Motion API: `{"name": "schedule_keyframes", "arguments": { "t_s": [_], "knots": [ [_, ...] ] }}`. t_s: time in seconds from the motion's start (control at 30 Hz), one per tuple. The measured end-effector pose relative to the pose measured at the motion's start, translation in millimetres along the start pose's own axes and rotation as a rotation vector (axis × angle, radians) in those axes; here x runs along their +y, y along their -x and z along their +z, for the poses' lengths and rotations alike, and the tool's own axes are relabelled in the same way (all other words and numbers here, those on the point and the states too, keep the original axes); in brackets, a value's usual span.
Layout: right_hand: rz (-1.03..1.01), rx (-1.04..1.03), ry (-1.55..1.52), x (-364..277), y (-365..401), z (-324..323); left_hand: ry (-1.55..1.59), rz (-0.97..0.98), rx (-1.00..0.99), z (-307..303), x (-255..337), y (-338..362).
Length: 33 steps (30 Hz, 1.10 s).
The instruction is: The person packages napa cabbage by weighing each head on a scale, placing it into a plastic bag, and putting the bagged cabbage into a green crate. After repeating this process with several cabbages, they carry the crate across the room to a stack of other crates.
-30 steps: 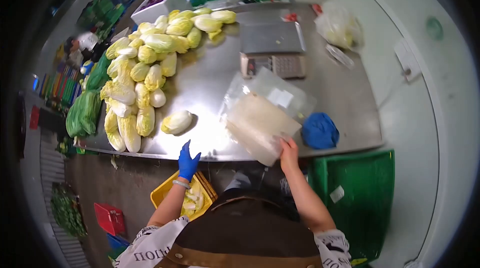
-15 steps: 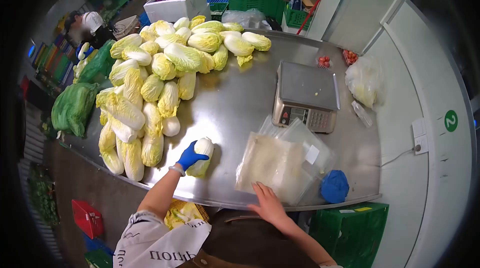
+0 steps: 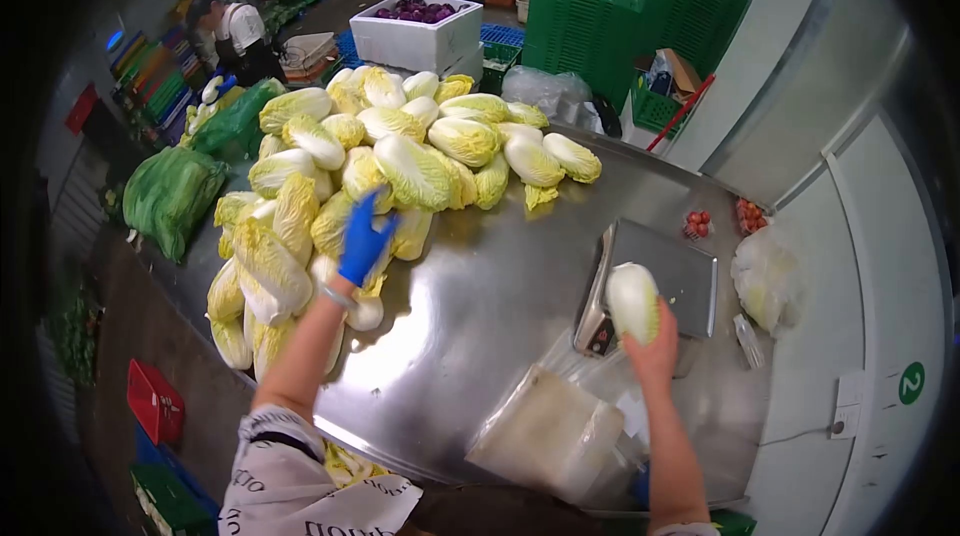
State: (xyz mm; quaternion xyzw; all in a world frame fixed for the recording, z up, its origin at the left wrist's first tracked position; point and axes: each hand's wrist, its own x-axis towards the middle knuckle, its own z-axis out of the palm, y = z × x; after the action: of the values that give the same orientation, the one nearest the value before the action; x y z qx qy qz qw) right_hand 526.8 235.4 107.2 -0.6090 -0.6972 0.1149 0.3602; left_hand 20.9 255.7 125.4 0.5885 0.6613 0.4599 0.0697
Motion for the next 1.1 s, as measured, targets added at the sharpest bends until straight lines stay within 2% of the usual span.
{"name": "schedule_keyframes", "arguments": {
  "t_s": [0.03,0.07,0.1,0.13,0.17,0.2,0.23,0.27,0.3,0.33,0.37,0.4,0.47,0.53,0.57,0.67,0.73,0.77,0.87,0.93,0.97,1.0,1.03,1.1],
  "knots": [
    [-0.009,0.024,0.075,11,-18,0,-0.302,0.093,0.021,-18,-35,-29],
    [-0.002,0.051,0.158,22,-36,1,-0.539,0.152,0.008,-39,-46,-54],
    [0.022,0.08,0.252,33,-49,-1,-0.61,0.358,0.053,-46,-109,-79],
    [-0.004,0.076,0.265,44,-60,1,-0.841,0.333,-0.021,-55,-125,-101],
    [-0.018,0.077,0.289,56,-70,6,-0.904,0.31,-0.083,-60,-140,-117],
    [-0.034,0.113,0.274,62,-73,11,-0.967,0.355,-0.111,-63,-162,-130],
    [-0.068,0.063,0.339,91,-74,21,-0.986,0.422,-0.134,-67,-196,-146],
    [0.082,-0.033,0.47,97,-69,27,-1.067,0.357,-0.243,-70,-217,-162],
    [0.124,-0.058,0.467,102,-68,28,-1.199,0.395,-0.275,-71,-223,-166],
    [0.165,-0.027,0.466,101,-68,24,-1.278,0.337,-0.344,-71,-225,-173],
    [0.195,0.002,0.459,99,-70,16,-1.42,0.274,-0.424,-66,-190,-174],
    [0.191,0.054,0.444,105,-70,6,-1.379,0.269,-0.457,-71,-218,-187],
    [0.169,0.158,0.409,113,-69,-12,-1.397,0.384,-0.472,-82,-231,-191],
    [0.07,0.108,0.447,108,-75,-18,-1.302,0.254,-0.429,-92,-198,-198],
    [0.023,0.086,0.462,101,-74,-17,-1.114,0.252,-0.203,-100,-197,-201],
    [0.07,-0.036,0.539,69,-78,7,-0.402,0.031,0.127,-124,-159,-214],
    [0.167,-0.129,0.634,74,-78,26,-0.2,0.11,0.125,-138,-100,-202],
    [0.215,-0.177,0.676,79,-78,33,-0.033,0.0,0.098,-137,-64,-187],
    [0.426,-0.21,0.432,101,-86,27,0.834,-0.194,-0.016,-128,-1,-133],
    [0.623,-0.152,-0.055,92,-73,10,0.934,-0.664,0.079,-88,83,-74],
    [0.69,-0.124,-0.348,83,-55,1,0.661,-0.367,-0.111,-78,18,-42],
    [0.748,-0.09,-0.637,75,-36,-8,0.736,-0.391,-0.363,-52,26,-9],
    [0.743,-0.09,-0.73,61,-8,-15,0.9,-0.545,-0.551,-21,36,26],
    [0.751,-0.094,-0.858,29,68,-22,1.021,-0.592,-0.86,47,143,83]
  ]
}}
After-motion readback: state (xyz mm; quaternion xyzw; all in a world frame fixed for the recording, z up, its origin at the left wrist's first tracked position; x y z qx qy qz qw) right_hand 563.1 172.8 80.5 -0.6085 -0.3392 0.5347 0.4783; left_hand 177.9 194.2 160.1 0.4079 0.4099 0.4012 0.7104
